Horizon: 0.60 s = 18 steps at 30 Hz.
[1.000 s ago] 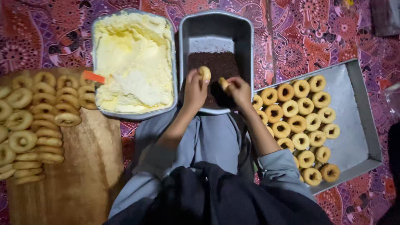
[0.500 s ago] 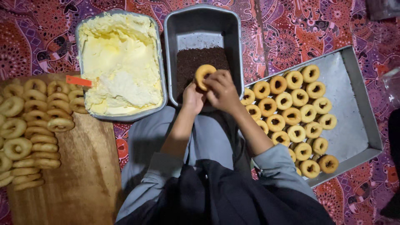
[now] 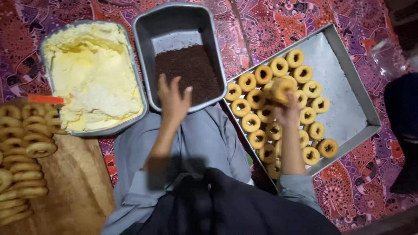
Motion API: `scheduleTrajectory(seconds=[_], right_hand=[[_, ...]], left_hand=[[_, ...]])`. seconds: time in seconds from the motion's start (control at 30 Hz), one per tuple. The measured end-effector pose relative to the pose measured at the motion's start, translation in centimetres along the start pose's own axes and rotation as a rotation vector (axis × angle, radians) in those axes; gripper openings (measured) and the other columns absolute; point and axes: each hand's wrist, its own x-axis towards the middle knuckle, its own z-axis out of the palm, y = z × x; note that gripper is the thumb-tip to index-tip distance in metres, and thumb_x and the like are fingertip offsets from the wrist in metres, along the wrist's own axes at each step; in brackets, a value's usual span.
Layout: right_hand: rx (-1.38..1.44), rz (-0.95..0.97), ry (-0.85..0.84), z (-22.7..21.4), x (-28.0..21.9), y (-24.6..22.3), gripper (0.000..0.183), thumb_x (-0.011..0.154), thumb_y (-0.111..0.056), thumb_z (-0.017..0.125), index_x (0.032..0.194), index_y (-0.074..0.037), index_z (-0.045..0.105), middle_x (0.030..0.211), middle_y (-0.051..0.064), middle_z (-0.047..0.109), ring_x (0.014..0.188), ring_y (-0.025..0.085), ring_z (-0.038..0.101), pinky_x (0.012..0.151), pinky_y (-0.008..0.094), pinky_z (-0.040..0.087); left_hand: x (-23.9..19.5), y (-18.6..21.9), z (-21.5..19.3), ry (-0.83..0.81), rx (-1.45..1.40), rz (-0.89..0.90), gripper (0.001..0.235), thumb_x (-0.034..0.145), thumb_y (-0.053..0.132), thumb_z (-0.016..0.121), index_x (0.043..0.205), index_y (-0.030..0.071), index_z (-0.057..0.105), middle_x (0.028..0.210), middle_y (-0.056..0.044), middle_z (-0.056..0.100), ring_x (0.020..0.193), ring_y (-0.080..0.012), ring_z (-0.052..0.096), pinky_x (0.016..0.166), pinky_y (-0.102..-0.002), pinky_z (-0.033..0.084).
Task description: The person fills ring-shaped pastries with a yellow cream and then rolls them in a dark crumb topping. They pick each pastry from a wooden board, insert cream into the center, coat it in crumbs, and place it on a metal tray.
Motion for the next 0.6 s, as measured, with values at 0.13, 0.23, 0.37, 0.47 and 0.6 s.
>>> scheduleTrajectory(seconds=[0.13, 0.23, 0.37, 0.47, 0.6], right_hand=[[-0.133, -0.348, 0.543, -11.2, -0.1, -11.1, 0.029, 0.085, -0.009, 0.069, 0.112, -0.009, 0.058, 0.1, 0.012, 0.072, 0.078, 0.025, 0.076, 0.07, 0.046, 0.067], [-0.246, -0.466, 0.302, -15.1, -2.4, -15.9, 0.027, 0.105, 0.003, 0.073, 0.129, -0.001, 0.062, 0.099, 0.012, 0.065, 0.08, 0.02, 0.059, 0.085, 0.045, 0.066], [-0.599, -0.061, 0.428, -14.6, -3.9, -17.9, 0.022, 0.098, -0.01, 0.07, 0.119, -0.008, 0.064, 0.101, 0.004, 0.068, 0.088, 0.018, 0.067, 0.075, 0.04, 0.06], [-0.748, 0.211, 0.316, -12.2, -3.7, -18.0, 0.028, 0.099, -0.021, 0.07, 0.125, -0.012, 0.067, 0.106, 0.0, 0.071, 0.092, 0.015, 0.067, 0.074, 0.035, 0.054], [-0.877, 0.228, 0.267, -8.1, -4.3, -17.8, 0.032, 0.099, -0.025, 0.071, 0.128, -0.011, 0.065, 0.106, 0.0, 0.069, 0.093, 0.015, 0.064, 0.078, 0.034, 0.055]], left_hand=[[-4.2, -3.5, -3.8, 0.082, -0.161, -0.123, 0.035, 0.095, 0.014, 0.074, 0.128, 0.007, 0.064, 0.15, -0.029, 0.039, 0.137, -0.043, 0.048, 0.117, -0.048, 0.04], [-8.4, -5.4, -7.0, 0.119, -0.087, -0.21, 0.028, 0.095, 0.006, 0.071, 0.123, 0.005, 0.067, 0.147, -0.024, 0.045, 0.137, -0.0397, 0.048, 0.116, -0.045, 0.042], [-13.4, -7.9, -10.2, 0.278, 0.079, -0.326, 0.021, 0.098, 0.003, 0.07, 0.118, 0.002, 0.067, 0.145, -0.019, 0.05, 0.133, -0.0325, 0.051, 0.109, -0.042, 0.046], [-17.0, -10.3, -12.6, 0.392, 0.051, -0.483, 0.018, 0.1, 0.004, 0.066, 0.118, 0.0, 0.065, 0.143, -0.017, 0.049, 0.123, -0.0272, 0.055, 0.095, -0.035, 0.051], [-21.2, -14.2, -14.5, 0.529, 0.094, -0.497, 0.015, 0.104, 0.002, 0.065, 0.118, -0.002, 0.064, 0.14, -0.015, 0.048, 0.123, -0.0257, 0.055, 0.101, -0.033, 0.051]])
